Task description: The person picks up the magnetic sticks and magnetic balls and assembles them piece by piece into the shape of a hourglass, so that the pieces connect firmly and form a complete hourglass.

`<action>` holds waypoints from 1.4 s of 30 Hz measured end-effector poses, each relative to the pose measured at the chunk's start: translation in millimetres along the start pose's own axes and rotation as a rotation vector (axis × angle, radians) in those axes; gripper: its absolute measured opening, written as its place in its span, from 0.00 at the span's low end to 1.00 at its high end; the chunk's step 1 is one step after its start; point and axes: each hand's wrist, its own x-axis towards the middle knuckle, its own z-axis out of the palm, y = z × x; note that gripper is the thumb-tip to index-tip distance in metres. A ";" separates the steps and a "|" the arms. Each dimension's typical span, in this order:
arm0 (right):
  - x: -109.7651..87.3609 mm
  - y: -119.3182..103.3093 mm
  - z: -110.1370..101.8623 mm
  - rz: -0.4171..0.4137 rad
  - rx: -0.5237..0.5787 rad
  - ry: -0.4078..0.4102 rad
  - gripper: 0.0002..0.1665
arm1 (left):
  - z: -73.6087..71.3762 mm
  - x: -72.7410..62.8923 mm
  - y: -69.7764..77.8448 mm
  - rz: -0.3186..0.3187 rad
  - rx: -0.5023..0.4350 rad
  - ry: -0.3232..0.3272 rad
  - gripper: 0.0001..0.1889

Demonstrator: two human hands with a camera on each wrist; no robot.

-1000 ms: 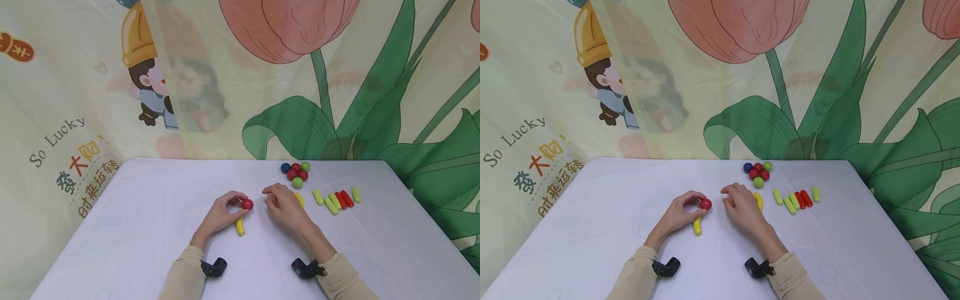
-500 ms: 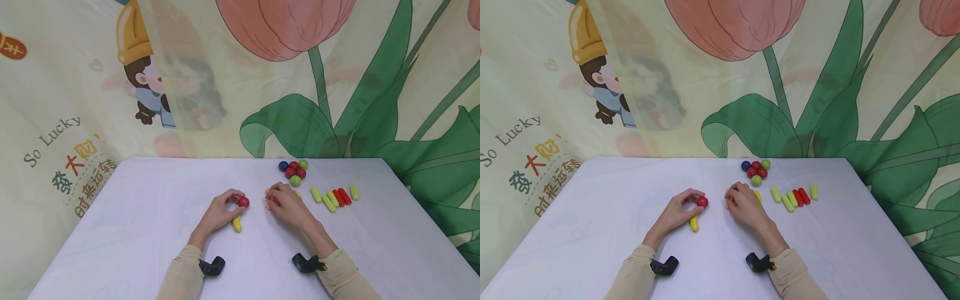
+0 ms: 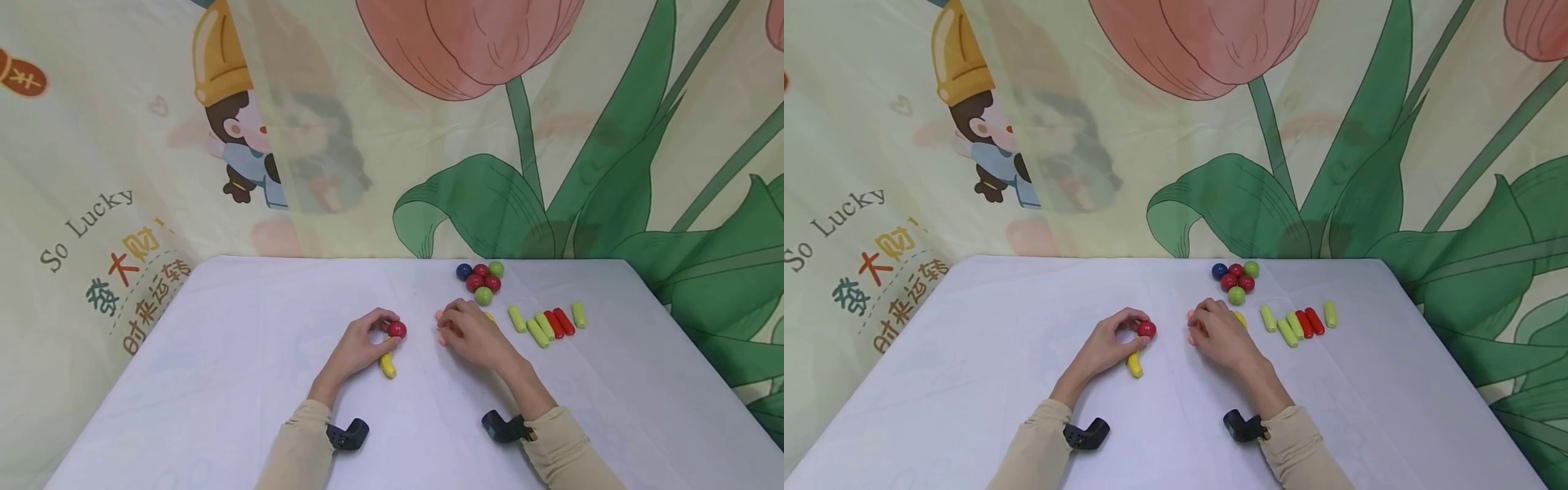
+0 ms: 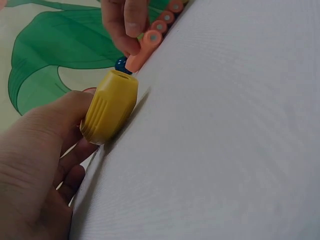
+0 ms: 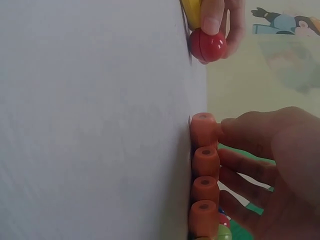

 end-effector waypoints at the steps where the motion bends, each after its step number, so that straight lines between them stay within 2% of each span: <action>1: -0.1 0.0 -0.8 0.003 0.001 -0.004 0.05 | -0.1 0.2 0.1 0.000 -0.002 -0.006 0.18; 9: -1.3 -0.4 -3.7 0.015 -0.019 -0.021 0.05 | -0.5 -0.5 1.1 0.001 -0.008 -0.019 0.18; 14: -2.1 -0.7 -2.5 0.026 -0.031 -0.017 0.11 | -0.7 -1.6 0.5 -0.001 -0.012 -0.022 0.18; 19: -1.3 -1.1 -2.2 0.029 -0.025 0.001 0.14 | -1.4 -0.8 -0.4 0.034 0.006 -0.026 0.22; 24: -0.5 -2.7 -1.6 0.040 -0.017 0.010 0.17 | -2.1 -1.3 0.3 0.060 0.021 -0.044 0.20; 31: -2.7 -5.9 1.0 0.089 -0.029 -0.004 0.14 | -1.1 -3.9 0.1 0.041 0.024 -0.052 0.19; 36: -4.0 -7.1 3.2 0.106 -0.040 0.018 0.16 | 0.1 -3.8 1.1 0.028 0.013 -0.055 0.18; 42: -2.5 -9.8 6.2 0.079 -0.056 0.033 0.16 | -1.0 -3.2 2.4 0.014 0.023 -0.053 0.18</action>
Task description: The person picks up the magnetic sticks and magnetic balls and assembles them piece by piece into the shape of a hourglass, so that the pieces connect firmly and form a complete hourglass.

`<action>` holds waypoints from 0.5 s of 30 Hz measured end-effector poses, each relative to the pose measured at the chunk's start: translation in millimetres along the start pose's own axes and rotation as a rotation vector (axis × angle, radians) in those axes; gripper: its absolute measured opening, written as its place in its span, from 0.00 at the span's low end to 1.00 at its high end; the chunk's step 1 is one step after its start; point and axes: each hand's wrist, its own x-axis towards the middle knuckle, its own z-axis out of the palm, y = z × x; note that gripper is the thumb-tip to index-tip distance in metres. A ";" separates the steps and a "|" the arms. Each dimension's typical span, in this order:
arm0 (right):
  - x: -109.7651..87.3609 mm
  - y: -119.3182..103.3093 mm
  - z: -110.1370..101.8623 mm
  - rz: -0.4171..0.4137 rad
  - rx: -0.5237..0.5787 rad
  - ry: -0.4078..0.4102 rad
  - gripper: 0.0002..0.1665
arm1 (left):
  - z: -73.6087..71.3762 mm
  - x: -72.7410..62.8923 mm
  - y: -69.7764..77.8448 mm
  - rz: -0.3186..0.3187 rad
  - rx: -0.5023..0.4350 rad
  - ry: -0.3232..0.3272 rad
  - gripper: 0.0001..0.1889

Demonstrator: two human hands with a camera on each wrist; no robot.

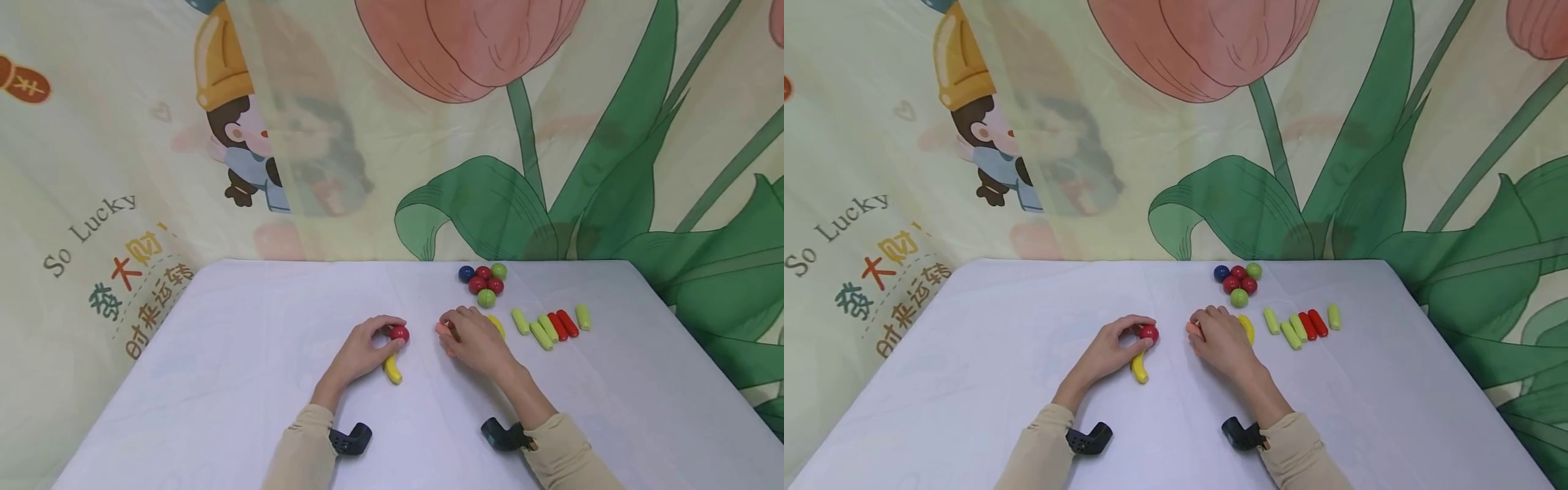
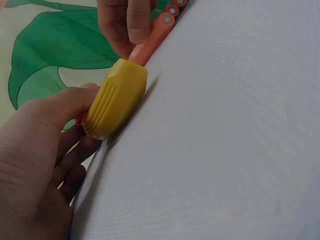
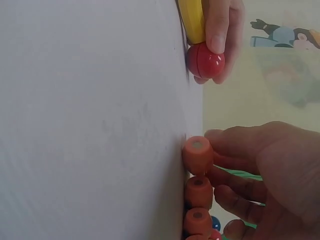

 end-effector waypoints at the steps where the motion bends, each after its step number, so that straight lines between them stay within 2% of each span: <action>1: 0.3 -1.0 0.2 -0.004 -0.002 -0.002 0.15 | -0.5 0.1 0.0 0.001 0.001 0.001 0.18; 6: 0.0 -4.1 0.3 0.009 -0.016 -0.007 0.15 | -0.9 2.1 0.2 0.007 0.002 -0.007 0.18; 15: -1.5 -6.3 3.8 -0.019 -0.033 -0.003 0.12 | -1.2 -0.6 0.1 0.006 0.006 -0.020 0.18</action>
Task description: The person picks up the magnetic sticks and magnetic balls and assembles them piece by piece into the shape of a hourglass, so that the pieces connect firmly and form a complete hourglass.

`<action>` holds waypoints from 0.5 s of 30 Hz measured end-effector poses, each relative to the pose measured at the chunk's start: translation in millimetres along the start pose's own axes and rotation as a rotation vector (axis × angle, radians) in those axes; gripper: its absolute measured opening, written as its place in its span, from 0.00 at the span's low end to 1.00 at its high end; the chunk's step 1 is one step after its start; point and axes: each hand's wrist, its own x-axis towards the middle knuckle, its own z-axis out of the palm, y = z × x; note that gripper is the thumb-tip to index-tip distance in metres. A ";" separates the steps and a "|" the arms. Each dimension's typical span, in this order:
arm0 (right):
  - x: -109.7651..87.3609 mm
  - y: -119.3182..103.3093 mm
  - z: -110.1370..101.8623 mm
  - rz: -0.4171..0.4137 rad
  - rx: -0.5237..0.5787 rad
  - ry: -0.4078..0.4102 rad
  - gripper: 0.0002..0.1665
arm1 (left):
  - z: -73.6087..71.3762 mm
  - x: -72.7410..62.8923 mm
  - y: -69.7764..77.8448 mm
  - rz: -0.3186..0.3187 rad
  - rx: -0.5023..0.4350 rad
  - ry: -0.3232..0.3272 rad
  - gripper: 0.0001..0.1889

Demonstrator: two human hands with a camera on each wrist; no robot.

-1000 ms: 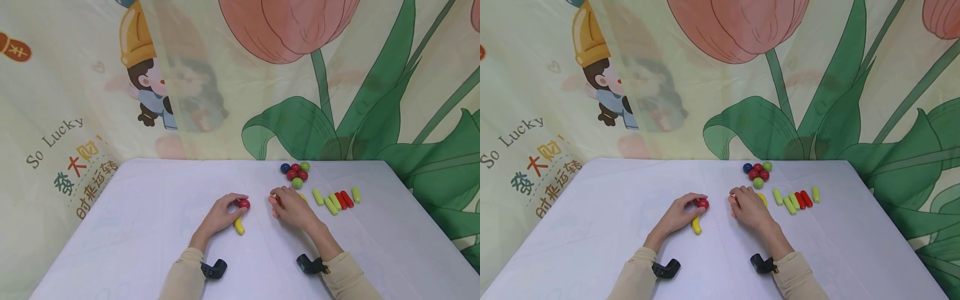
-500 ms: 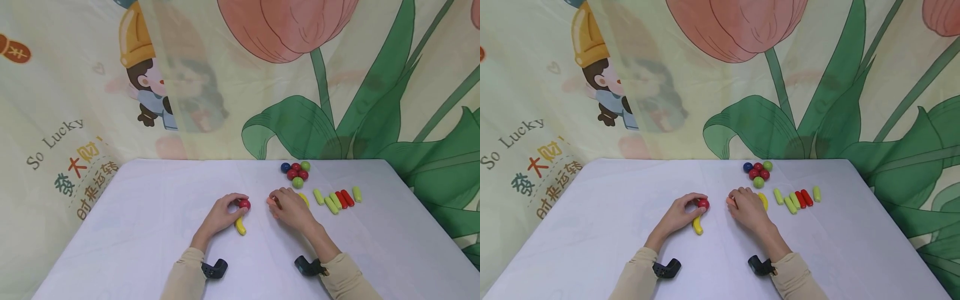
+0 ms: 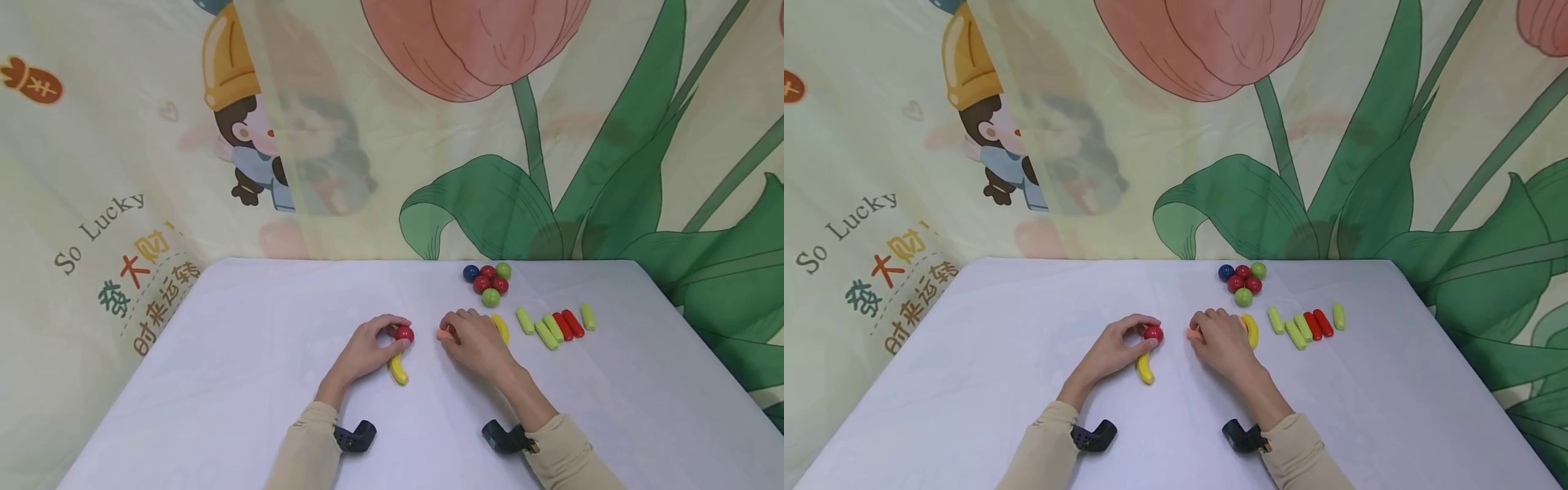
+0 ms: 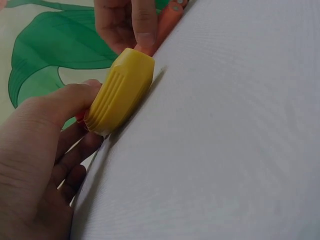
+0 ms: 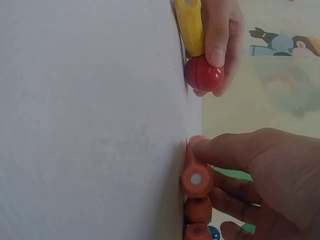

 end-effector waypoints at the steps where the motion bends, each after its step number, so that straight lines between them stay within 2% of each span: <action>1: 0.0 0.2 0.1 -0.006 -0.003 0.002 0.12 | -0.2 0.7 0.4 0.003 0.001 -0.003 0.18; 8: -1.2 0.0 1.2 -0.053 0.008 0.020 0.11 | -0.8 3.6 1.9 0.031 -0.015 -0.036 0.16; 15: -1.8 -1.7 4.5 -0.124 -0.002 0.015 0.11 | 0.7 1.0 1.7 0.067 -0.034 -0.052 0.14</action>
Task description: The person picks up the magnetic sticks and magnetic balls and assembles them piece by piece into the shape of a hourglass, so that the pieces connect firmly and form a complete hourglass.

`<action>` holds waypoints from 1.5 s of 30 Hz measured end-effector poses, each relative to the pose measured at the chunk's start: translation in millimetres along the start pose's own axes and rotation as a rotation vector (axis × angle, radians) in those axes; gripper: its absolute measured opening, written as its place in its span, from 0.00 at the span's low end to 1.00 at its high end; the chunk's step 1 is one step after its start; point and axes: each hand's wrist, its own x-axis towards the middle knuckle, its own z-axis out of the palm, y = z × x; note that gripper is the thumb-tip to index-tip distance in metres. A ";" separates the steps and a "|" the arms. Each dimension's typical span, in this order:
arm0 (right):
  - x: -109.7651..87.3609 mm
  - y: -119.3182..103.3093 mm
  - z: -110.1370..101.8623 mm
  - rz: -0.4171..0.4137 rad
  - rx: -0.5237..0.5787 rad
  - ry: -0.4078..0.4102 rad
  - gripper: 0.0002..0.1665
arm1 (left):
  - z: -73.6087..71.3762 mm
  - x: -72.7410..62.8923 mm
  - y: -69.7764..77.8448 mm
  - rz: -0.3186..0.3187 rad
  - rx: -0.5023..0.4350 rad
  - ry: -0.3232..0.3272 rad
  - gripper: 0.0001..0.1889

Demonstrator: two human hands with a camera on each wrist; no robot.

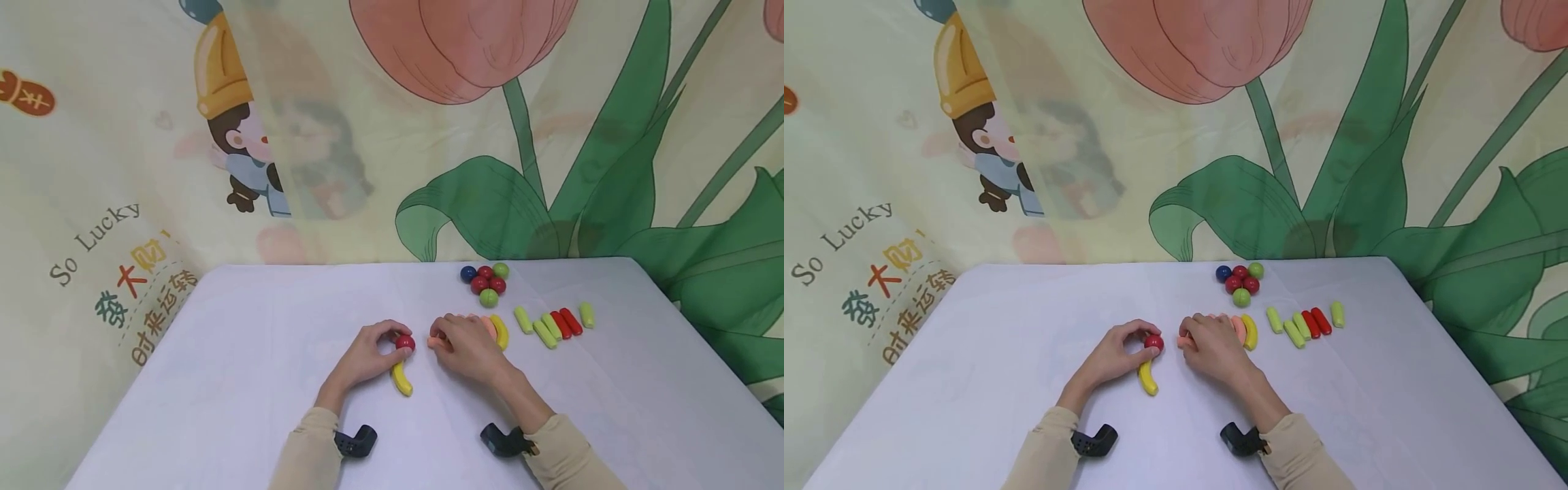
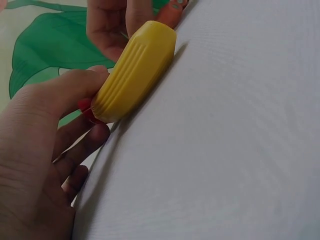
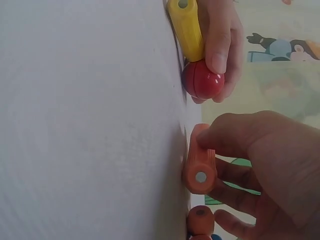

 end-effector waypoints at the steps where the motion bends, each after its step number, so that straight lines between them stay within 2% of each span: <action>1: 0.2 -0.3 0.6 -0.008 0.002 -0.002 0.10 | 0.2 -0.8 0.2 0.003 -0.002 0.005 0.14; 6: -0.2 -1.8 1.1 -0.020 0.022 0.010 0.09 | 1.4 -1.5 0.7 0.022 -0.012 0.025 0.14; 11: -1.0 -3.2 1.5 -0.029 0.040 0.005 0.10 | 2.0 -1.8 1.1 0.012 -0.012 0.021 0.14; 21: -3.1 -4.3 1.2 -0.054 0.101 -0.010 0.13 | 3.3 -2.0 4.6 0.003 -0.022 -0.030 0.14; 27: -3.2 -4.6 2.5 -0.107 0.104 -0.006 0.12 | 3.3 -2.8 5.5 -0.007 -0.017 -0.027 0.14; 37: -1.1 -7.6 1.7 -0.100 0.080 0.010 0.12 | 0.9 -2.0 4.5 0.011 0.011 -0.093 0.14; 45: -0.4 -9.2 -0.3 -0.124 0.099 0.029 0.07 | 0.5 -3.3 4.2 0.001 0.015 -0.061 0.14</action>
